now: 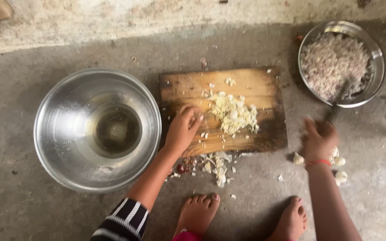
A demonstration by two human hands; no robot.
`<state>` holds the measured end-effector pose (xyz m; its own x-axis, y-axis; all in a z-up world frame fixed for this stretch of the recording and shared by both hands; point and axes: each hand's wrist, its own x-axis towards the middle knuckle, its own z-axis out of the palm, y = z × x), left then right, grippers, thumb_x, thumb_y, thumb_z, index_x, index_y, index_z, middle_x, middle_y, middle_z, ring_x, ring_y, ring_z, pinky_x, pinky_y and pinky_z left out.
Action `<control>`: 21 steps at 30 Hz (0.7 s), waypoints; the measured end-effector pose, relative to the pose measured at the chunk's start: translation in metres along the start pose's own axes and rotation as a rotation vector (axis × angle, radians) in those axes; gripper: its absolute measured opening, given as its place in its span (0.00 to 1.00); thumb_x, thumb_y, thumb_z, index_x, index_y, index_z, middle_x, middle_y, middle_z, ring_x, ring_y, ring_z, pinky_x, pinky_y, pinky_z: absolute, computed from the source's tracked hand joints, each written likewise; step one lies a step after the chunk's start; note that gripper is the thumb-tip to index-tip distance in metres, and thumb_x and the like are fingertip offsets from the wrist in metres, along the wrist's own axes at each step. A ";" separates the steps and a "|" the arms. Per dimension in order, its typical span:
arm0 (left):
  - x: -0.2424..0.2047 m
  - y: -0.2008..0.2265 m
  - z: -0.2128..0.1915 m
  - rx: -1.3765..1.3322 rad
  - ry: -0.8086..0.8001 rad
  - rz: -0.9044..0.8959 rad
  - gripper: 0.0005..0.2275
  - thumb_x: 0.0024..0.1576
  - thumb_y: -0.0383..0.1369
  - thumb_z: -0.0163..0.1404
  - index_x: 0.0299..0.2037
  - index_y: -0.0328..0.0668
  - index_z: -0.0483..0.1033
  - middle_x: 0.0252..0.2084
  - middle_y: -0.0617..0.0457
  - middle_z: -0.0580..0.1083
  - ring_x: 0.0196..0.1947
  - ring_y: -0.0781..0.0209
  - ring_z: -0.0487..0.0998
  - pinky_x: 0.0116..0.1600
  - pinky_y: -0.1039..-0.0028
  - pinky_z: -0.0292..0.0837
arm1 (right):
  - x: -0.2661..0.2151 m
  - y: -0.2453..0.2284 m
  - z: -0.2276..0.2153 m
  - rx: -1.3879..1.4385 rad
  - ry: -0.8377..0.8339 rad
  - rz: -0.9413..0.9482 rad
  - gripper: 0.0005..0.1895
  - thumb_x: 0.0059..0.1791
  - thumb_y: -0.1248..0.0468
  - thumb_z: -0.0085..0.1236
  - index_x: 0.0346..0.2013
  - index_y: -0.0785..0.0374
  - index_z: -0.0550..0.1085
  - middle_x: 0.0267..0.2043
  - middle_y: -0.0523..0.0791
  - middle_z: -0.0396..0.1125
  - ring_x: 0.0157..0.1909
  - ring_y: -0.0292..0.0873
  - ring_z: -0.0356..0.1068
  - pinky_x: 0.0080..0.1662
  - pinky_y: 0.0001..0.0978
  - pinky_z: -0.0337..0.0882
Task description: The person chops garlic cloves using a knife on a wooden board while sitting on the floor, occasionally peeling skins and moving chopped pieces aside.
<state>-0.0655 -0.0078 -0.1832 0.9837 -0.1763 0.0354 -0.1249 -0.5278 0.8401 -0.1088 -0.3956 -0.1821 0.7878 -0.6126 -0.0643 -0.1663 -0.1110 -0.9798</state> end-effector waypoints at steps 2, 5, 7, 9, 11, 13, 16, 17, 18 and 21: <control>-0.001 -0.002 0.009 -0.045 -0.044 0.003 0.14 0.64 0.35 0.51 0.59 0.46 0.73 0.61 0.53 0.72 0.42 0.62 0.80 0.52 0.72 0.79 | -0.032 -0.030 0.047 -0.247 -0.239 0.138 0.16 0.54 0.54 0.61 0.44 0.65 0.74 0.29 0.47 0.66 0.23 0.37 0.62 0.23 0.30 0.64; 0.007 0.001 0.010 -0.212 -0.090 0.064 0.17 0.64 0.34 0.51 0.64 0.48 0.72 0.63 0.52 0.73 0.50 0.60 0.78 0.58 0.71 0.75 | -0.077 -0.054 0.141 -0.394 -0.610 0.113 0.15 0.49 0.57 0.63 0.45 0.62 0.76 0.34 0.44 0.75 0.24 0.33 0.68 0.26 0.24 0.72; 0.002 0.000 0.004 -0.354 -0.091 0.070 0.18 0.64 0.32 0.48 0.65 0.49 0.73 0.62 0.52 0.74 0.57 0.60 0.77 0.61 0.71 0.73 | -0.095 -0.057 0.182 -0.305 -0.683 0.140 0.15 0.53 0.58 0.62 0.41 0.69 0.73 0.27 0.48 0.68 0.22 0.36 0.62 0.25 0.27 0.66; -0.005 -0.004 -0.007 -0.455 -0.129 -0.030 0.17 0.65 0.32 0.50 0.64 0.50 0.74 0.59 0.50 0.75 0.54 0.59 0.77 0.59 0.69 0.74 | -0.102 -0.057 0.202 -0.130 -0.740 0.139 0.15 0.51 0.57 0.61 0.40 0.67 0.72 0.27 0.43 0.68 0.23 0.32 0.65 0.25 0.26 0.68; -0.009 -0.005 -0.012 -0.438 -0.111 -0.055 0.16 0.64 0.32 0.52 0.62 0.49 0.75 0.57 0.50 0.77 0.54 0.58 0.78 0.59 0.67 0.74 | -0.102 -0.058 0.207 -0.126 -0.782 0.125 0.14 0.52 0.56 0.58 0.39 0.65 0.72 0.26 0.41 0.69 0.22 0.31 0.65 0.25 0.25 0.68; -0.013 -0.003 -0.014 -0.297 -0.037 -0.005 0.16 0.61 0.31 0.55 0.59 0.47 0.78 0.56 0.51 0.78 0.55 0.57 0.79 0.60 0.66 0.73 | -0.100 -0.062 0.202 -0.287 -0.811 0.096 0.15 0.55 0.53 0.54 0.38 0.64 0.73 0.24 0.40 0.68 0.21 0.32 0.64 0.25 0.24 0.66; -0.018 -0.002 -0.013 -0.020 0.061 0.016 0.15 0.59 0.30 0.56 0.57 0.45 0.78 0.54 0.49 0.76 0.52 0.51 0.79 0.57 0.64 0.74 | -0.107 -0.064 0.191 -0.317 -0.687 0.089 0.17 0.57 0.53 0.49 0.38 0.65 0.71 0.21 0.41 0.63 0.20 0.34 0.64 0.24 0.27 0.66; -0.019 -0.001 -0.010 0.052 0.096 0.063 0.16 0.58 0.28 0.56 0.57 0.43 0.78 0.53 0.48 0.76 0.52 0.49 0.79 0.56 0.63 0.74 | -0.112 -0.063 0.185 -0.316 -0.702 0.114 0.16 0.57 0.53 0.47 0.38 0.64 0.70 0.21 0.41 0.64 0.20 0.33 0.64 0.24 0.26 0.67; -0.021 -0.001 -0.007 0.123 0.131 0.112 0.16 0.57 0.27 0.56 0.56 0.41 0.78 0.53 0.48 0.76 0.51 0.47 0.78 0.55 0.62 0.73 | -0.117 -0.061 0.180 -0.315 -0.716 0.139 0.16 0.58 0.53 0.45 0.38 0.63 0.70 0.21 0.40 0.64 0.20 0.33 0.64 0.24 0.25 0.69; -0.019 0.002 0.002 0.097 0.195 0.135 0.15 0.57 0.27 0.56 0.55 0.39 0.78 0.54 0.45 0.74 0.48 0.47 0.78 0.52 0.62 0.74 | -0.133 -0.058 0.164 -0.228 -0.730 0.234 0.14 0.57 0.54 0.43 0.38 0.63 0.65 0.21 0.39 0.65 0.18 0.34 0.66 0.21 0.26 0.69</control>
<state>-0.0849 -0.0068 -0.1835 0.9625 -0.0921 0.2551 -0.2592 -0.5892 0.7653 -0.1070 -0.1798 -0.1481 0.8937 0.0188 -0.4484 -0.4301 -0.2491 -0.8677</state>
